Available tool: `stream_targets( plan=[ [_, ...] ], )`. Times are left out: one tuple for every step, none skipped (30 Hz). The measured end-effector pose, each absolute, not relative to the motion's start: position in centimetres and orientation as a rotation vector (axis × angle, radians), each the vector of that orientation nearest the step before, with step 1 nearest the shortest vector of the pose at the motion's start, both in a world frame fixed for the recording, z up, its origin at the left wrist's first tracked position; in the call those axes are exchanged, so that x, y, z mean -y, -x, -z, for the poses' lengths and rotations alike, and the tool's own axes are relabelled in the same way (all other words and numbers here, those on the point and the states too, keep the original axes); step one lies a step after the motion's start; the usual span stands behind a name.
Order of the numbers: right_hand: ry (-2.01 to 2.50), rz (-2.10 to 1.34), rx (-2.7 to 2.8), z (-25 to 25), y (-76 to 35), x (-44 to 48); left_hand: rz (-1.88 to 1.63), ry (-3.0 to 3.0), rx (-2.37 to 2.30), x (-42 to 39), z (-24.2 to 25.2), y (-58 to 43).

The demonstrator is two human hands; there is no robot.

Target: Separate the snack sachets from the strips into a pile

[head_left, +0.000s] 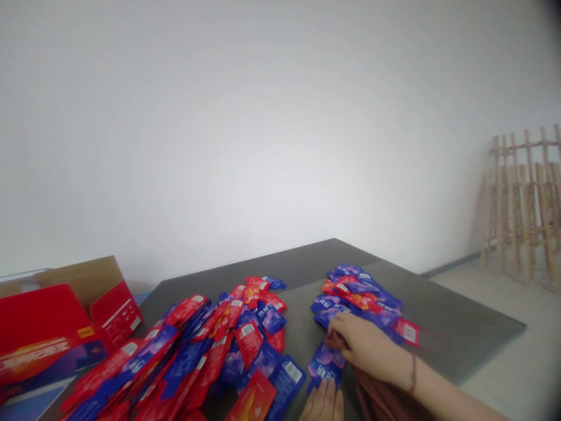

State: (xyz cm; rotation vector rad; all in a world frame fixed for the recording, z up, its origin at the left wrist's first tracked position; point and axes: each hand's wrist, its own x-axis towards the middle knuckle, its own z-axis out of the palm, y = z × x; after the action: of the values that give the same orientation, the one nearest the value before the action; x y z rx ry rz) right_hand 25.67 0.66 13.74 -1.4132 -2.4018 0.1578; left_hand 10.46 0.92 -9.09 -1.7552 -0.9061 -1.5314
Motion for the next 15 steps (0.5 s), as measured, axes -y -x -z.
stream_targets(
  plan=[
    [1.418,-0.104,2.438,-12.8,-25.0,-0.8,1.428,1.876,0.817,-1.1,8.7,-9.2],
    [1.445,-0.066,2.478,-11.8,-24.3,-1.0,1.251,2.034,0.76,-1.3,8.1,-7.7],
    [1.486,-0.03,2.514,-10.8,-23.8,-1.0,1.032,2.219,0.703,-1.4,7.3,-6.1],
    [1.524,0.009,2.547,-9.8,-23.3,-1.1,0.861,2.372,0.676,-1.3,6.3,-4.4],
    [1.547,0.053,2.571,-8.9,-23.1,-1.0,0.732,2.519,0.632,-1.2,5.1,-2.9],
    [1.546,0.104,2.587,-8.1,-23.0,-1.0,0.699,2.621,0.618,-1.0,4.0,-1.5],
    [1.517,0.156,2.595,-7.3,-23.0,-0.9,0.721,2.684,0.624,-0.7,2.8,-0.3],
    [1.471,0.205,2.599,-6.7,-23.2,-0.8,0.783,2.678,0.725,-0.4,1.7,0.7],
    [1.425,0.249,2.6,-6.1,-23.3,-0.7,0.823,2.655,0.854,-0.1,0.7,1.3],
    [1.389,0.291,2.598,-5.6,-23.4,-0.5,0.844,2.641,0.954,0.1,-0.3,1.7],
    [1.359,0.333,2.599,-5.2,-23.4,-0.4,0.834,2.635,1.073,0.1,-1.2,1.8],
    [1.332,0.375,2.603,-4.8,-23.3,-0.3,0.792,2.654,1.179,0.1,-2.0,1.6],
    [1.303,0.416,2.607,-4.4,-23.0,-0.3,0.73,2.694,1.275,-0.1,-2.7,1.2],
    [1.26,0.455,2.614,-4.0,-22.5,-0.2,0.651,2.743,1.371,-0.5,-3.4,0.6],
    [1.208,0.491,2.621,-3.6,-22.0,-0.1,0.572,2.798,1.445,-1.0,-4.1,0.1]
  ],
)
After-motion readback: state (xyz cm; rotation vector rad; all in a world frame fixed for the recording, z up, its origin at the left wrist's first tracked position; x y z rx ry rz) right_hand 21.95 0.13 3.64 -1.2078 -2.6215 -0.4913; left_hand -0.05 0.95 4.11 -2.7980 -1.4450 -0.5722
